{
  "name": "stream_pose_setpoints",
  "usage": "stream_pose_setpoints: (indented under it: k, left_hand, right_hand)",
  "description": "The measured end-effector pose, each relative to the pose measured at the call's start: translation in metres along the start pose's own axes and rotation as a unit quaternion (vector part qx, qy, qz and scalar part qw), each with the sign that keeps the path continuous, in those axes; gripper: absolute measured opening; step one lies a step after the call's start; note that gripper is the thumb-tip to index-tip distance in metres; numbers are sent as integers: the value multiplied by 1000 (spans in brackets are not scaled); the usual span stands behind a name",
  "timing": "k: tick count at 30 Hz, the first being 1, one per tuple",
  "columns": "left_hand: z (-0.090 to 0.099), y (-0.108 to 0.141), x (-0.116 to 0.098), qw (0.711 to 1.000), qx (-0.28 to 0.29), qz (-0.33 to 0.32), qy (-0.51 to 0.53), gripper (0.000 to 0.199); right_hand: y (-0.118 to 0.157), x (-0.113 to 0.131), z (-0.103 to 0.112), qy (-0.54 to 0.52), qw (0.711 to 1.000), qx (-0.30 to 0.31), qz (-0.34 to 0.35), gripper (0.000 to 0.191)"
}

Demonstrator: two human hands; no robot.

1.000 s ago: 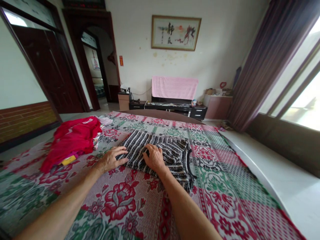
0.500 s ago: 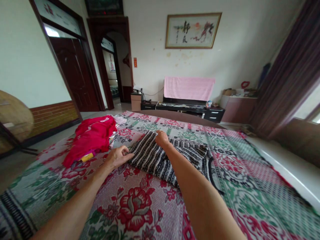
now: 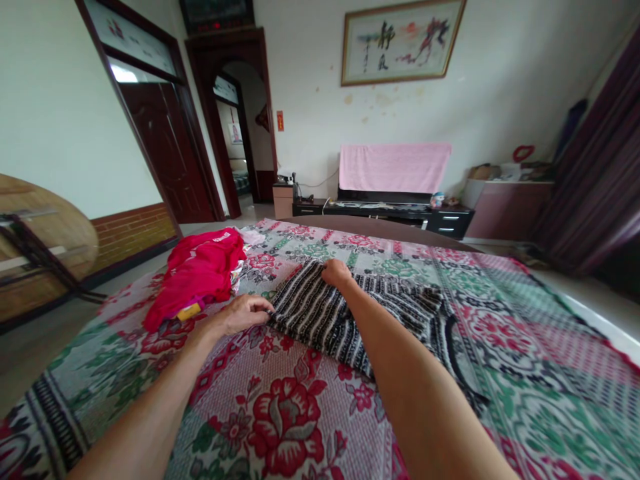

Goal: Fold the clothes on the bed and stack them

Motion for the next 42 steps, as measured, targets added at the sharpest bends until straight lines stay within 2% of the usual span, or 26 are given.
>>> stream_pose_setpoints:
  k: [6,13,22,25,28,34,38,42]
  left_hand:
    - [13,2,-7,995,-90,-5,-34,23]
    - [29,9,-2,978,-205,1,-47,12]
    - [34,16,2,966,-250,19,-57,11]
    - [35,17,5,965,-246,47,-81,12]
    - [33,17,10,966,-217,92,-111,14]
    - [31,14,9,965,-168,144,-143,26]
    - [32,14,4,973,-162,135,-93,35]
    - [26,12,5,983,-119,122,-70,25]
  right_hand:
    - [1,6,5,-3,999,-40,-3,36]
    - [0,18,4,-31,996,-78,8,37]
    - [-7,29,1,-80,991,-106,-1,36]
    - [-5,37,3,-94,989,-112,5,36]
    - [-4,42,4,-101,989,-110,12,37]
    - [-1,30,17,-94,987,-125,26,41]
    - [0,18,19,-36,994,-104,26,40]
    - [3,12,7,-2,999,-46,2,39]
Point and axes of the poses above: each hand's wrist, its own y-axis away from the middle knuckle, its own z-axis out of the back of the hand, x = y × z, the point moved 8 cm from there along -y, towards the middle knuckle, and after that the axes turned 1 degree about -z, right-handed, at the moved point
